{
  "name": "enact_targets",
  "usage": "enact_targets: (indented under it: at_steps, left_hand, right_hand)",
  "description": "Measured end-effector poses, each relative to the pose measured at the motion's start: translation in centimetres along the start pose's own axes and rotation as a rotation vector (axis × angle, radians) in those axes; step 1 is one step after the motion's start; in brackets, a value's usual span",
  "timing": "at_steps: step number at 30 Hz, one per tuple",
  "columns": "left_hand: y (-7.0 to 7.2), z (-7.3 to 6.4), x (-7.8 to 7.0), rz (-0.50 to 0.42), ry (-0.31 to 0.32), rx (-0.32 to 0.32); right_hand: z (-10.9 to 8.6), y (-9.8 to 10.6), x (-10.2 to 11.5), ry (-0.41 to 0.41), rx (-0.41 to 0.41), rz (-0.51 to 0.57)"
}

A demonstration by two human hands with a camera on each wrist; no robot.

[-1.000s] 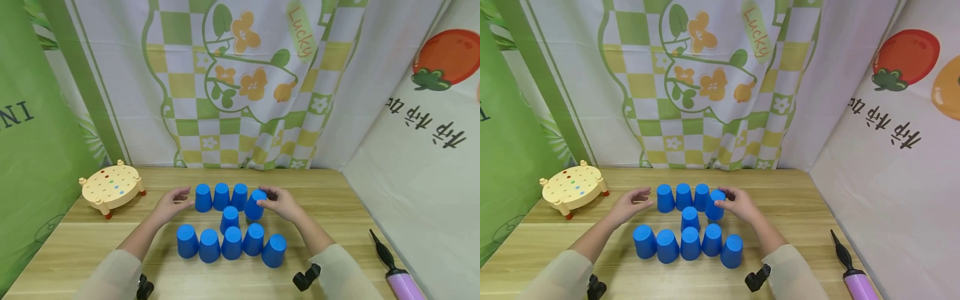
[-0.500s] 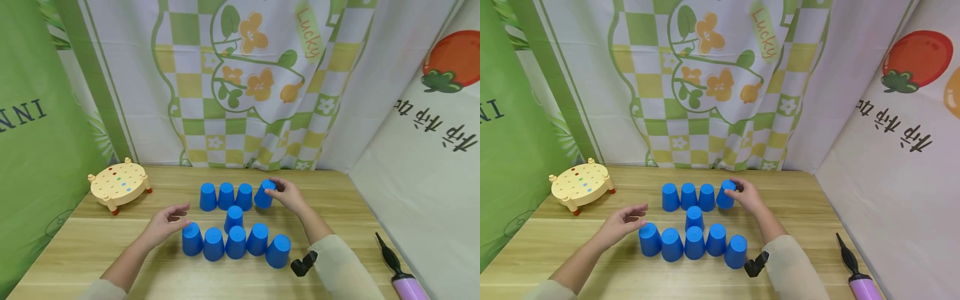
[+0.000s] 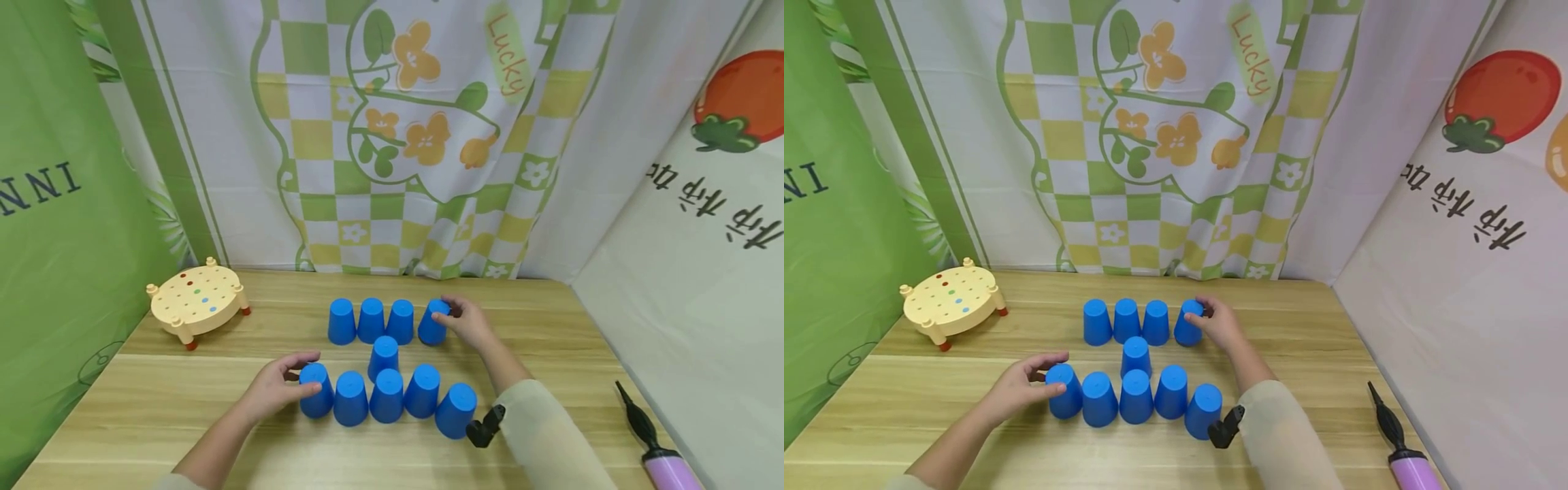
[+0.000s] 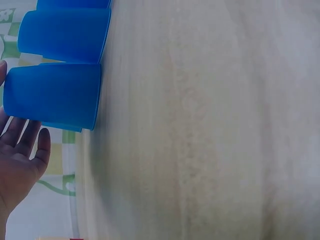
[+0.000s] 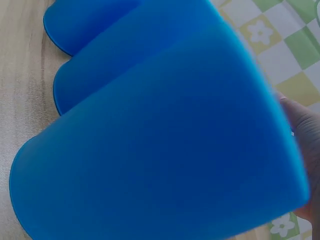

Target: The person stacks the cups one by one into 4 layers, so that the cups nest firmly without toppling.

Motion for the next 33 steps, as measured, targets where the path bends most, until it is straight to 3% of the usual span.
enact_targets:
  at_steps: [14,21,28,33]
  left_hand:
    - [-0.1,-0.7,0.7,-0.039,0.037,-0.036]
    - [-0.2,-0.8,1.1,-0.069,0.048,-0.039]
    - [-0.1,-0.7,1.3,-0.066,0.042,-0.050]
    - [-0.1,-0.6,1.4,-0.056,0.041,-0.051]
  right_hand:
    - [-0.5,-0.9,0.2,0.015,-0.002,-0.065]
    - [-1.1,-0.7,0.0,0.012,0.021,-0.042]
    - [-3.0,0.3,0.4,0.078,0.033,0.031]
    - [-5.4,0.9,0.2,0.138,0.042,0.048]
Point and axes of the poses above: each hand's wrist, its own z-axis towards the middle knuckle, its own y-axis out of the back of the hand, x = y × z, the point moved 10 cm from there along z, towards the middle knuckle, and after that the axes turned 8 degrees about -y, right-handed, at the moved point
